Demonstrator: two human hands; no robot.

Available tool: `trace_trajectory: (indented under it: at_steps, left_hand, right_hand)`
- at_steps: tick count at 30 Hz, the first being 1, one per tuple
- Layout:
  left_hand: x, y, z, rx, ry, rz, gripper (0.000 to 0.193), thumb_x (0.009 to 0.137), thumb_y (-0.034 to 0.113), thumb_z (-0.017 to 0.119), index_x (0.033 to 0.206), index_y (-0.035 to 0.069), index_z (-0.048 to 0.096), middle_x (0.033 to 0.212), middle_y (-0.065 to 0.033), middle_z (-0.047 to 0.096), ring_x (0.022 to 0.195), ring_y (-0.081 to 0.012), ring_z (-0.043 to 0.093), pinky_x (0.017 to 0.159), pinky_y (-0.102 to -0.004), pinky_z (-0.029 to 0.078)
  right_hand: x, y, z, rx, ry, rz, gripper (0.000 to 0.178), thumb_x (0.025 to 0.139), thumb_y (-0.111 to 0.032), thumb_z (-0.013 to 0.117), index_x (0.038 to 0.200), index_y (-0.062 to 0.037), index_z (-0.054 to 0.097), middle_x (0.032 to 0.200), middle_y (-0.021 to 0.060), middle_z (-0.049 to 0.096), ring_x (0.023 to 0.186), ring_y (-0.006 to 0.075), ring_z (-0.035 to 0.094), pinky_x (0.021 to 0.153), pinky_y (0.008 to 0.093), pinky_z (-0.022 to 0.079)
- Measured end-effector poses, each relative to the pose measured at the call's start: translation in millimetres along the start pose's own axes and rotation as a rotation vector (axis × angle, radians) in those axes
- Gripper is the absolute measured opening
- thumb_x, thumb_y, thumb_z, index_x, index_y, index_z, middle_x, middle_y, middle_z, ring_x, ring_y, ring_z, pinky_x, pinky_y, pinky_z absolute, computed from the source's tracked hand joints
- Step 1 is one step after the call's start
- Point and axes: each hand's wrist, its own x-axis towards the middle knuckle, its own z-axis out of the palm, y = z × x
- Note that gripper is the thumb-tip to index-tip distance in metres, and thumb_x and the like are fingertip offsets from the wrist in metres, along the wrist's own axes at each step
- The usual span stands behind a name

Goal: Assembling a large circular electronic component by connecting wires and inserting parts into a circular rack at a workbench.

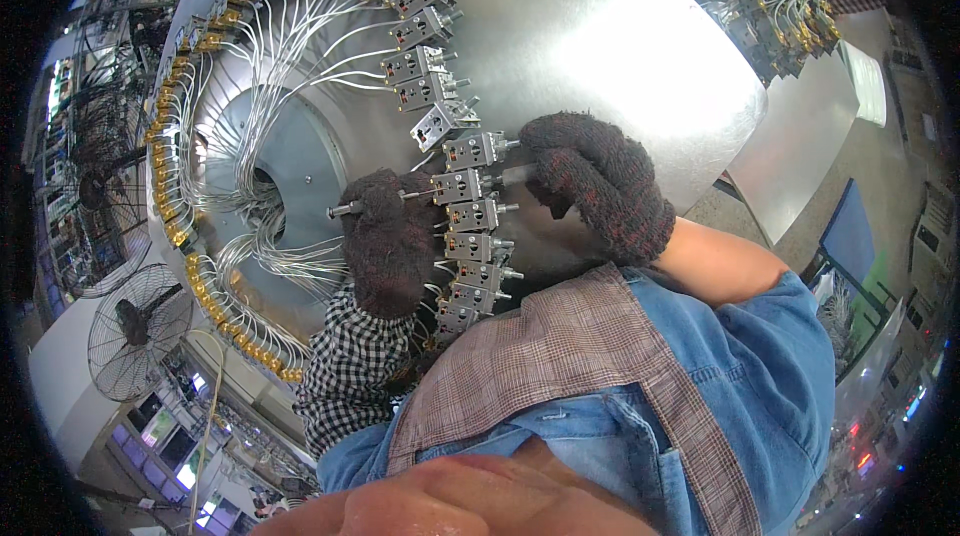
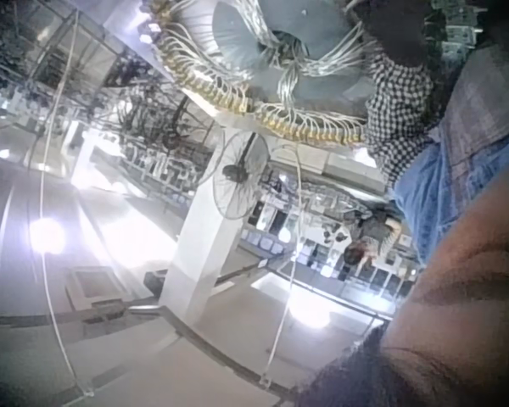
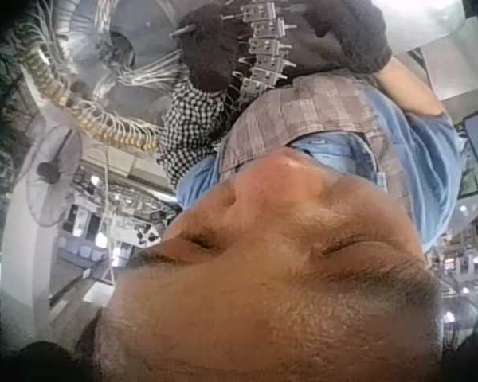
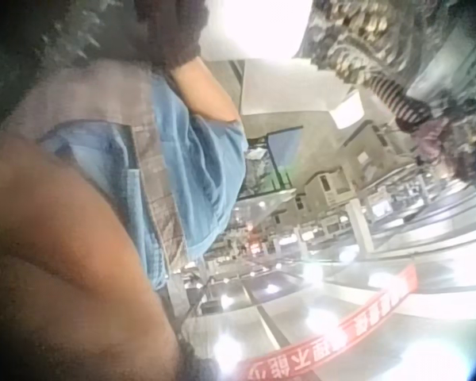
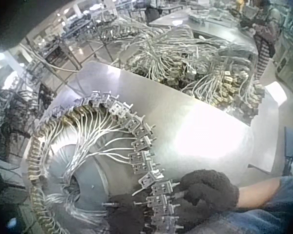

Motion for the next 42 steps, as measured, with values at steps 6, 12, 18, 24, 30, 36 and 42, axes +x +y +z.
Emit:
trace_trajectory:
  at_steps: [6,12,18,24,30,36,42]
  left_hand:
    - [0.2,5.3,1.7,0.265,-0.011,-0.080,0.011,0.086,0.010,0.051,0.093,0.003,0.047,0.091,-0.0114,0.054,0.086,-0.0207,0.054,0.080,-0.0331,0.045]
    - [-2.2,10.3,11.5,-0.239,-0.029,-0.160,0.012,0.088,0.014,0.049,0.095,0.005,0.046,0.093,-0.0094,0.053,0.090,-0.0223,0.052,0.083,-0.0357,0.044]
    - [-3.3,21.1,17.4,-0.321,-0.056,-0.240,0.012,0.088,0.014,0.049,0.095,0.005,0.047,0.093,-0.0097,0.052,0.094,-0.0222,0.050,0.085,-0.0357,0.043]
    - [-4.8,14.9,10.9,-0.167,-0.154,-0.107,0.017,0.087,0.013,0.049,0.101,0.005,0.046,0.103,-0.0110,0.048,0.096,-0.0244,0.050,0.090,-0.0405,0.040]
    - [-3.3,16.0,13.3,-0.377,-0.186,-0.131,0.015,0.089,0.015,0.046,0.099,0.004,0.045,0.102,-0.0113,0.049,0.096,-0.0254,0.050,0.088,-0.0410,0.042]
    - [-2.4,14.1,16.0,-0.117,-0.003,-0.134,0.011,0.089,0.015,0.046,0.094,0.005,0.048,0.091,-0.0107,0.054,0.087,-0.0248,0.054,0.080,-0.0412,0.046]
    - [-2.6,10.6,28.1,-0.161,0.030,-0.047,0.010,0.089,0.013,0.047,0.091,0.003,0.048,0.089,-0.0101,0.053,0.083,-0.0224,0.053,0.077,-0.0378,0.047]
  right_hand:
    - [-5.4,-1.5,0.8,0.489,0.062,0.423,0.033,0.074,-0.009,0.063,0.105,-0.0005,0.053,0.104,0.0135,0.055,0.074,0.0194,0.061,0.060,0.0273,0.050]
    - [-11.3,6.7,6.7,0.089,0.061,0.275,0.039,0.073,-0.011,0.064,0.109,-0.0033,0.052,0.105,0.0151,0.055,0.086,0.0248,0.059,0.069,0.0304,0.050]
    - [-1.0,-16.2,-2.3,0.727,0.175,0.559,0.034,0.078,-0.007,0.059,0.111,-0.0029,0.051,0.105,0.0148,0.055,0.091,0.0238,0.058,0.074,0.0305,0.049]
    - [-12.7,2.6,3.1,0.371,0.057,0.366,0.035,0.084,-0.011,0.055,0.117,-0.0023,0.048,0.102,0.0114,0.056,0.078,0.0124,0.057,0.060,0.0235,0.049]
    - [-4.2,-14.1,0.5,0.614,0.202,0.457,0.033,0.085,-0.011,0.053,0.117,-0.0016,0.048,0.104,0.0111,0.055,0.073,0.0118,0.056,0.058,0.0239,0.048]
    - [-5.1,-9.6,-0.4,0.536,0.165,0.400,0.036,0.080,-0.006,0.057,0.115,-0.0021,0.049,0.104,0.0131,0.055,0.071,0.0156,0.058,0.058,0.0252,0.049]
    - [-19.6,20.1,13.3,0.034,0.064,0.146,0.039,0.071,-0.002,0.064,0.107,-0.0035,0.051,0.106,0.0162,0.055,0.074,0.0228,0.061,0.059,0.0287,0.050]
